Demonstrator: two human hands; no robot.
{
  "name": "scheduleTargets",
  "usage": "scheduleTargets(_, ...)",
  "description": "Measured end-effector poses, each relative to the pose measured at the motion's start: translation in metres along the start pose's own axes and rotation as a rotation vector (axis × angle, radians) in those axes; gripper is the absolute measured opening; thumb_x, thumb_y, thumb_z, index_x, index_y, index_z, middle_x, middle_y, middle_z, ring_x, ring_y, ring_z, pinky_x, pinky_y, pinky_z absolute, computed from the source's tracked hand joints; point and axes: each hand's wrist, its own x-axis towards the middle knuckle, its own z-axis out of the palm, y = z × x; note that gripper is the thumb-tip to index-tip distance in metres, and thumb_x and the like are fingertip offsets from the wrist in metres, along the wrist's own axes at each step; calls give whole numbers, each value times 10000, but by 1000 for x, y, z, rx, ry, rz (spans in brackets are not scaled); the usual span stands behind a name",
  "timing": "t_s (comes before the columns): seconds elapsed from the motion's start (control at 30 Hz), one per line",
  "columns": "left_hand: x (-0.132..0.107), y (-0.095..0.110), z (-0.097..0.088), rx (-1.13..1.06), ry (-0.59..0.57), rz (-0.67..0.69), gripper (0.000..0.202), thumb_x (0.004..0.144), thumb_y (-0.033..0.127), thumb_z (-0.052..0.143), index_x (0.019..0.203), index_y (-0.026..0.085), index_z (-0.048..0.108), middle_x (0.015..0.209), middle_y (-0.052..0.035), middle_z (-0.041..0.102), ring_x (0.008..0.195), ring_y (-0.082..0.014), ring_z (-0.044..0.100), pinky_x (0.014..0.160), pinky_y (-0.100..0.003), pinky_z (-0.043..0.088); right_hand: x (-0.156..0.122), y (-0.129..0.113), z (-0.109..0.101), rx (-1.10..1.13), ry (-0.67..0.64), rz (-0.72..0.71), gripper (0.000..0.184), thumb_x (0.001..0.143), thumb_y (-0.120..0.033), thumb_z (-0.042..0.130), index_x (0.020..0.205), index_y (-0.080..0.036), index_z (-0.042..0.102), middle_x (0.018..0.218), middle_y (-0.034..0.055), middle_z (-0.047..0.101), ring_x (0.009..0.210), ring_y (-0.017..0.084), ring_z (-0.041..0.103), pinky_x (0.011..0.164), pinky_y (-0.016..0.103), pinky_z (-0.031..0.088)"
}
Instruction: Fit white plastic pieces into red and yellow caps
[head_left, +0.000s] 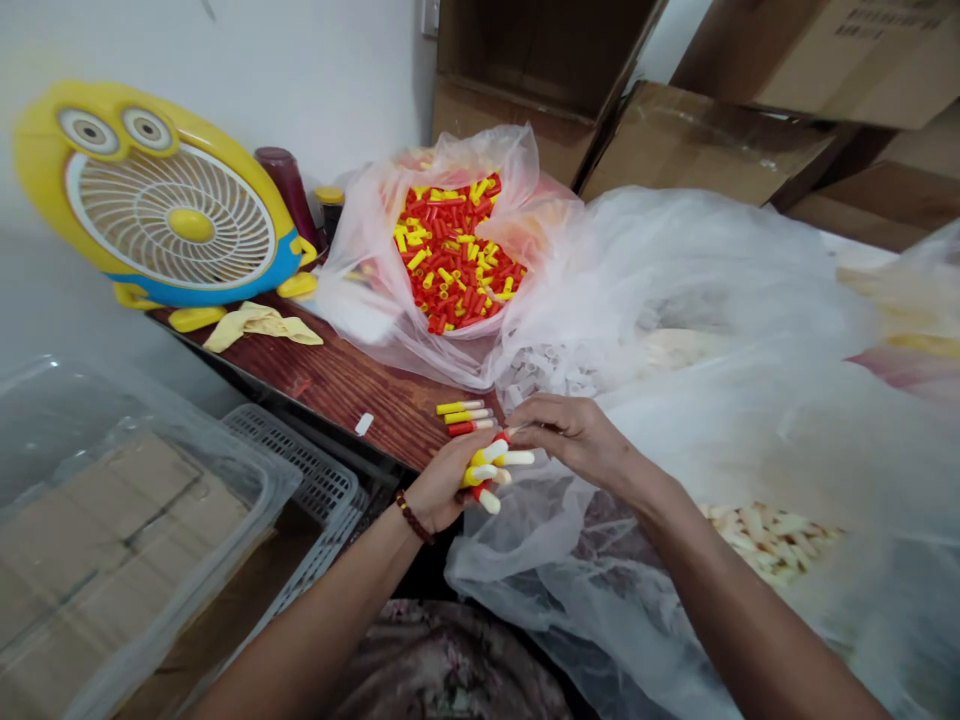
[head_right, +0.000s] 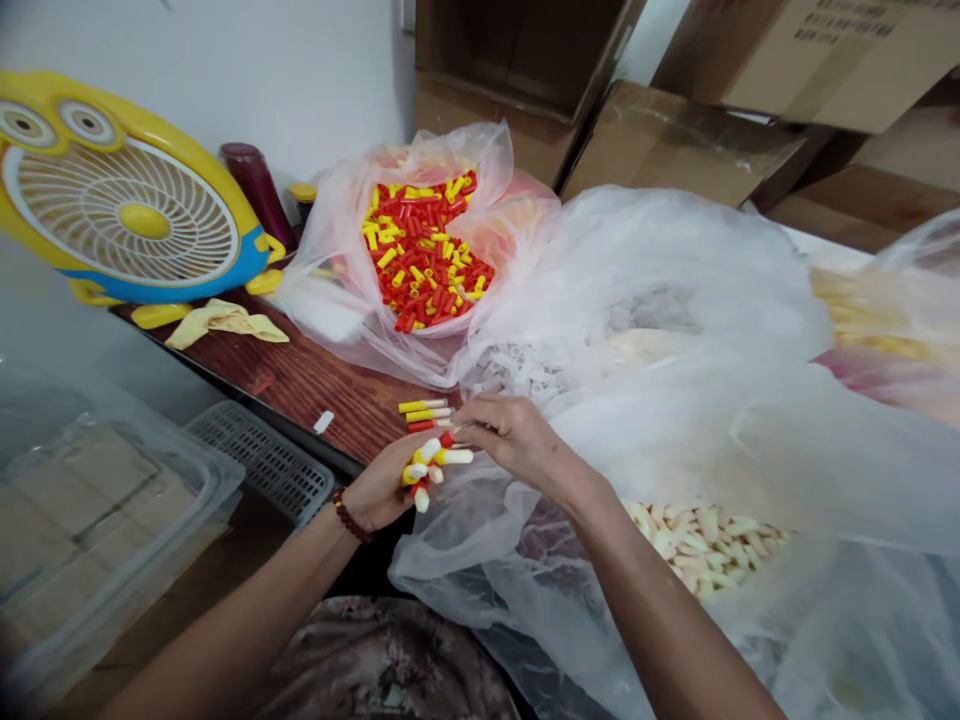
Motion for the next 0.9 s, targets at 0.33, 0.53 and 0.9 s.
scheduleTargets(0.33, -18, -2, -5, -89, -294, -38, 258, 856, 378, 609, 879, 123, 584, 574, 27, 493, 386, -32, 392, 358, -151, 209, -6, -17, -3, -121, 16, -111, 243, 938, -323, 501, 921, -187, 701, 882, 56, 665, 791, 152, 609, 705, 246, 461)
scheduleTargets(0.53, -33, -6, 12, 120, -62, 116, 391, 740, 452, 724, 916, 115, 630, 645, 11, 572, 445, -64, 525, 365, -143, 325, -13, -32, -3, -192, -47, -57, 266, 940, -292, 472, 893, -185, 710, 804, 45, 690, 713, 145, 607, 658, 235, 448)
scheduleTargets(0.9, -37, -17, 2, 9, -120, 126, 332, 743, 404, 734, 864, 112, 634, 616, 17, 530, 452, -38, 463, 391, -137, 339, -25, -42, -7, -175, -20, -13, 244, 930, -346, 495, 916, -189, 681, 741, 24, 645, 640, 128, 555, 573, 227, 410)
